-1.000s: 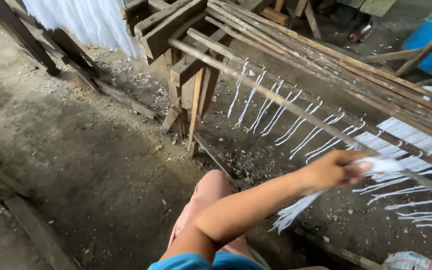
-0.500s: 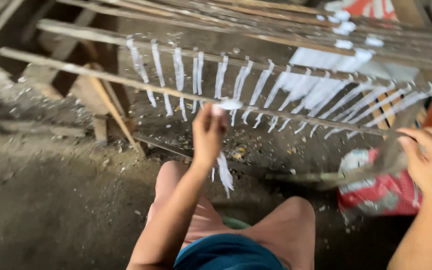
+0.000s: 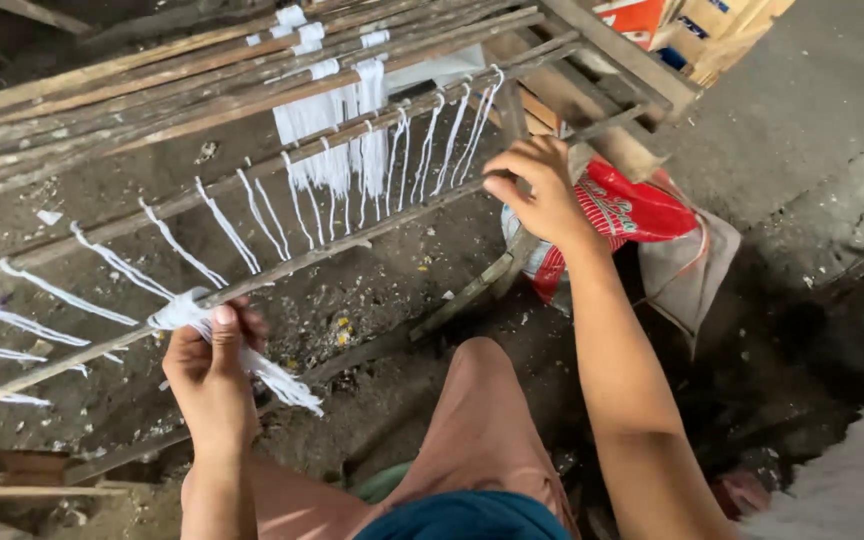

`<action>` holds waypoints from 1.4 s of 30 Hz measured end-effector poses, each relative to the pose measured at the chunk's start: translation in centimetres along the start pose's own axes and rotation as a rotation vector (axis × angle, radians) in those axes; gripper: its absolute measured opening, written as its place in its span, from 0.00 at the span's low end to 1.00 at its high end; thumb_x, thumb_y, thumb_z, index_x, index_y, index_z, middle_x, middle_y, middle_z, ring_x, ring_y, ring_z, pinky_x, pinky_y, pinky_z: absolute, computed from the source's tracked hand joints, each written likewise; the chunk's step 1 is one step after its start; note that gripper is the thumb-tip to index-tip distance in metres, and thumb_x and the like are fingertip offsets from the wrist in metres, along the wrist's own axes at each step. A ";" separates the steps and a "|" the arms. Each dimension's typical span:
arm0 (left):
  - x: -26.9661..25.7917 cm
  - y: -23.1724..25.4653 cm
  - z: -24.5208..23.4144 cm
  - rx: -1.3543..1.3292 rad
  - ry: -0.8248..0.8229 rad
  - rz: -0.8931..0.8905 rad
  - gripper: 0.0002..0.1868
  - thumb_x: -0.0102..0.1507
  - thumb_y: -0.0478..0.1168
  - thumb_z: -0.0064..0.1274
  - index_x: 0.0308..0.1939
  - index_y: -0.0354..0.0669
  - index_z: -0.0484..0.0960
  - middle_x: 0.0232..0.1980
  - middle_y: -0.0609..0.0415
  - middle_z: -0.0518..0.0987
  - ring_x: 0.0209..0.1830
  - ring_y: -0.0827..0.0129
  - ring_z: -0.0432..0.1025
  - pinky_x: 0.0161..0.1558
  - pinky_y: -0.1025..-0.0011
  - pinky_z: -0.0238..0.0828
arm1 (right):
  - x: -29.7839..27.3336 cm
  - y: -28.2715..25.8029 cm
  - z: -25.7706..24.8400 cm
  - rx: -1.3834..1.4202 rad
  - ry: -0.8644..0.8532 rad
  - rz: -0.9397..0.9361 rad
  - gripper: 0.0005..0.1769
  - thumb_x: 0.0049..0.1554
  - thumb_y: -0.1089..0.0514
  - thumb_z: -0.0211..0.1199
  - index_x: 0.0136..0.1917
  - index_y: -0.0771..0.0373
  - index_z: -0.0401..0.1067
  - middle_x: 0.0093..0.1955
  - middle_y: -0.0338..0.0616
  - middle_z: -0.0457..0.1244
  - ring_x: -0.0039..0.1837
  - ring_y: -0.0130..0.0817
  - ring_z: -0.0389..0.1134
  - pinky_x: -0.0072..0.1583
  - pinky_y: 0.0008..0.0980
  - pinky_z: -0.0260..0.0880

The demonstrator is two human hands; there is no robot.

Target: Tying individual cotton wicks onto a wooden frame in preparation for candle dipping.

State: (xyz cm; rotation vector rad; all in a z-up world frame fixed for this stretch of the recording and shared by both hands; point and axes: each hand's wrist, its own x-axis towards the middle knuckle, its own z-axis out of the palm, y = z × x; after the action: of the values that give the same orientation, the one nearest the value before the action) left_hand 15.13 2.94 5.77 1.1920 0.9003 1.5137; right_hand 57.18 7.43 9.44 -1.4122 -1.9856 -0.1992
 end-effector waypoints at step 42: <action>-2.8 -3.7 1.6 -0.099 0.187 0.039 0.12 0.74 0.41 0.43 0.42 0.37 0.76 0.26 0.49 0.78 0.18 0.77 0.61 0.25 0.78 0.58 | -0.5 -21.9 15.4 1.725 -0.091 0.479 0.04 0.63 0.60 0.61 0.52 0.60 0.73 0.46 0.44 0.68 0.49 0.35 0.70 0.55 0.38 0.70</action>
State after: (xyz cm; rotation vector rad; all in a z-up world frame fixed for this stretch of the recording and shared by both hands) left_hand 17.68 1.15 1.95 1.0138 0.9179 1.7030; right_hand 31.25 5.76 3.07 -0.5663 -1.0047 1.4298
